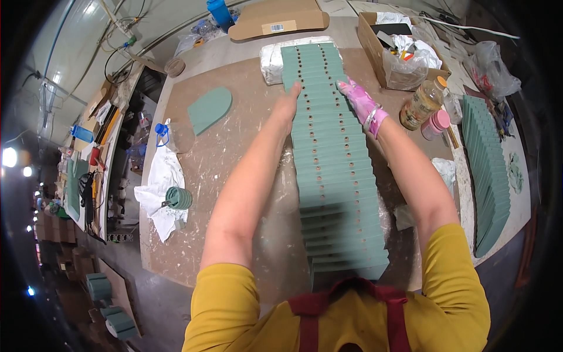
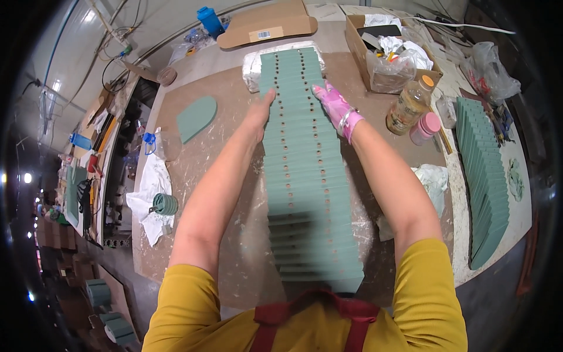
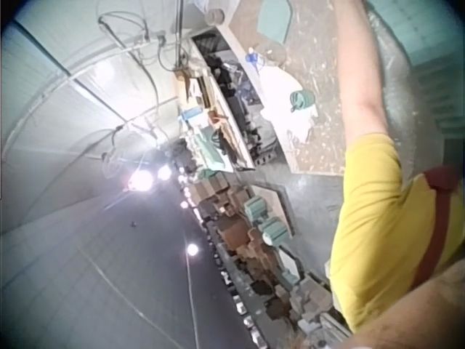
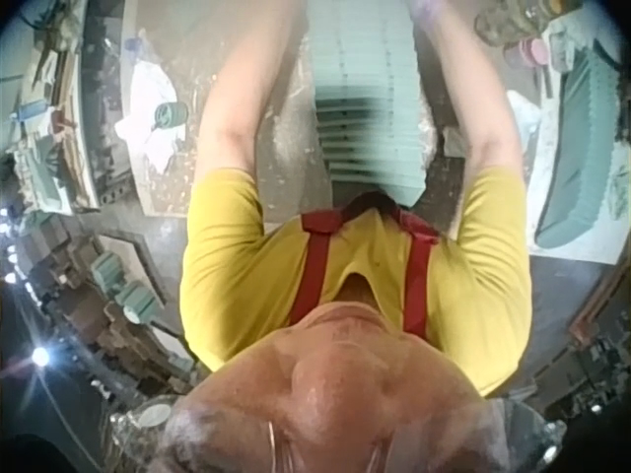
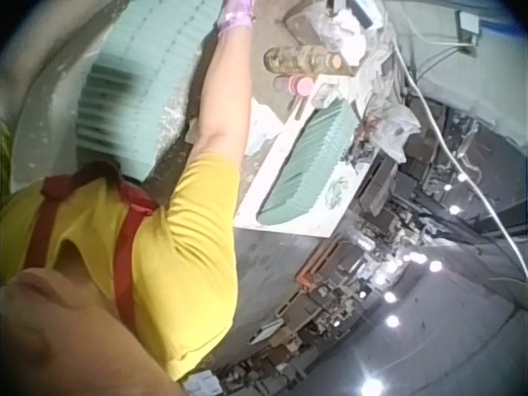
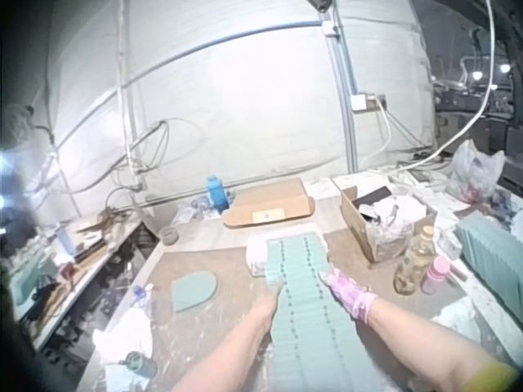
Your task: The person aligns a stack of green panels on a workbench. They wipe the panels with a cloth and use a sanding block on the edges of the stack.
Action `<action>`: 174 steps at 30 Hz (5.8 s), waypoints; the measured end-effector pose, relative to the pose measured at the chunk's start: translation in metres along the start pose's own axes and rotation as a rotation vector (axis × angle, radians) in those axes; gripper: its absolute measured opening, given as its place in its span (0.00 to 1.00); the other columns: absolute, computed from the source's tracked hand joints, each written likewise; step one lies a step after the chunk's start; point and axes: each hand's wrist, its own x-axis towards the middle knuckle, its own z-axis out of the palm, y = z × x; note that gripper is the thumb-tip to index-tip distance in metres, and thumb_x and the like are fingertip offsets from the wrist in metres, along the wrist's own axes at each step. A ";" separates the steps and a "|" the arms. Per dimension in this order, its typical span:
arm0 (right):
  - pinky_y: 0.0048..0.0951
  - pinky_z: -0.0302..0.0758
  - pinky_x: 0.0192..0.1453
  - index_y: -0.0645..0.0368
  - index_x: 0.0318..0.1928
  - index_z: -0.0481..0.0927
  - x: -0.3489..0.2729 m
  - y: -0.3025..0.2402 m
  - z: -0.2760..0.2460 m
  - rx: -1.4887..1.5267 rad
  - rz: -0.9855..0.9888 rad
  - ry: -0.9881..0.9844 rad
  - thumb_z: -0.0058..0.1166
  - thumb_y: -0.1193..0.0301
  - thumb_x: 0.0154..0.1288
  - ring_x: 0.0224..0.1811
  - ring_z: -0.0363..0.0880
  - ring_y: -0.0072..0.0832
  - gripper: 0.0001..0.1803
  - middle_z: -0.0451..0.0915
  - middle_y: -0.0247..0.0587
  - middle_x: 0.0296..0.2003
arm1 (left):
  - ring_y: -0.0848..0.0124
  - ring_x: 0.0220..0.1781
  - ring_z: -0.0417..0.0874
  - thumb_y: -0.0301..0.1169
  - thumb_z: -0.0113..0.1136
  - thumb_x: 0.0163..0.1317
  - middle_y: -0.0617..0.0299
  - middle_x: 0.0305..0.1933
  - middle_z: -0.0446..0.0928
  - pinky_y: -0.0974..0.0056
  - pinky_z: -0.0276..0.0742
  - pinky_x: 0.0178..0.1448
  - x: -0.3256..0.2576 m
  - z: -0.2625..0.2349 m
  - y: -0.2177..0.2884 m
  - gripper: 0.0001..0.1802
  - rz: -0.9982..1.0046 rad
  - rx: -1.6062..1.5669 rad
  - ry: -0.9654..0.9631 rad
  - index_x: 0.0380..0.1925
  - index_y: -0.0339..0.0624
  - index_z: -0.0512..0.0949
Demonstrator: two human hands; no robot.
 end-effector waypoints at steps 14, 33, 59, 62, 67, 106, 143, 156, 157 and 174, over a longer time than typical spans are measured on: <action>0.35 0.57 0.70 0.61 0.66 0.61 0.017 -0.018 0.001 -0.505 -0.126 0.263 0.42 0.45 0.66 0.67 0.60 0.40 0.39 0.63 0.50 0.64 | 0.56 0.66 0.65 0.44 0.42 0.70 0.44 0.66 0.62 0.54 0.64 0.65 0.046 -0.010 -0.002 0.33 0.087 0.119 -0.012 0.65 0.30 0.54; 0.43 0.55 0.70 0.57 0.64 0.66 0.066 -0.070 0.055 -1.589 -0.536 0.058 0.29 0.45 0.70 0.69 0.57 0.38 0.34 0.63 0.43 0.65 | 0.50 0.61 0.68 0.43 0.50 0.61 0.46 0.61 0.66 0.56 0.65 0.64 0.084 -0.023 0.031 0.31 0.630 1.310 0.242 0.58 0.32 0.66; 0.39 0.54 0.72 0.59 0.65 0.63 0.087 -0.061 0.028 -1.544 -0.450 0.180 0.36 0.52 0.69 0.70 0.53 0.45 0.31 0.62 0.50 0.65 | 0.53 0.60 0.70 0.44 0.43 0.66 0.48 0.59 0.71 0.57 0.65 0.64 0.109 -0.026 0.041 0.26 0.860 1.454 0.019 0.55 0.36 0.71; 0.38 0.55 0.71 0.59 0.64 0.64 0.087 -0.067 0.028 -1.477 -0.473 0.203 0.38 0.52 0.69 0.70 0.54 0.46 0.31 0.62 0.52 0.65 | 0.49 0.60 0.70 0.45 0.44 0.66 0.44 0.59 0.70 0.56 0.65 0.63 0.114 -0.036 0.017 0.27 0.882 1.309 0.183 0.55 0.33 0.70; 0.37 0.62 0.67 0.60 0.63 0.65 0.099 -0.072 -0.020 -1.059 -0.152 0.354 0.37 0.52 0.66 0.62 0.68 0.46 0.32 0.68 0.58 0.59 | 0.46 0.61 0.69 0.47 0.47 0.66 0.36 0.60 0.66 0.52 0.66 0.63 0.102 -0.029 0.021 0.31 0.664 1.079 0.214 0.58 0.31 0.66; 0.31 0.63 0.65 0.52 0.66 0.63 0.071 -0.045 -0.009 0.066 0.059 0.008 0.44 0.42 0.65 0.60 0.67 0.31 0.37 0.67 0.43 0.60 | 0.61 0.61 0.70 0.46 0.47 0.68 0.52 0.60 0.68 0.56 0.70 0.61 0.073 0.000 0.007 0.32 0.081 -0.135 -0.096 0.66 0.41 0.55; 0.30 0.67 0.61 0.58 0.60 0.69 -0.051 -0.025 0.027 0.149 0.019 0.134 0.48 0.53 0.67 0.54 0.71 0.27 0.28 0.72 0.39 0.55 | 0.58 0.70 0.59 0.63 0.39 0.65 0.47 0.67 0.60 0.54 0.61 0.68 0.012 -0.005 -0.026 0.44 0.160 -0.138 -0.120 0.69 0.41 0.51; 0.28 0.76 0.48 0.59 0.54 0.70 -0.071 0.050 -0.006 0.180 -0.068 0.031 0.41 0.55 0.71 0.46 0.75 0.24 0.22 0.75 0.36 0.47 | 0.64 0.69 0.59 0.57 0.36 0.69 0.54 0.69 0.59 0.62 0.55 0.70 -0.032 -0.018 -0.089 0.40 -0.050 -0.354 -0.086 0.67 0.35 0.55; 0.28 0.76 0.46 0.58 0.52 0.71 -0.069 0.054 -0.011 0.262 -0.024 0.061 0.41 0.54 0.70 0.45 0.75 0.24 0.21 0.75 0.35 0.45 | 0.63 0.69 0.60 0.57 0.36 0.69 0.54 0.69 0.60 0.62 0.56 0.69 -0.038 -0.017 -0.084 0.39 -0.105 -0.352 -0.087 0.67 0.35 0.55; 0.23 0.68 0.55 0.58 0.58 0.71 -0.009 -0.042 0.013 -0.154 0.102 0.002 0.47 0.46 0.66 0.49 0.72 0.21 0.31 0.74 0.33 0.49 | 0.64 0.54 0.76 0.34 0.55 0.62 0.51 0.57 0.72 0.61 0.72 0.58 0.069 -0.018 0.013 0.28 0.112 -0.060 -0.135 0.61 0.34 0.62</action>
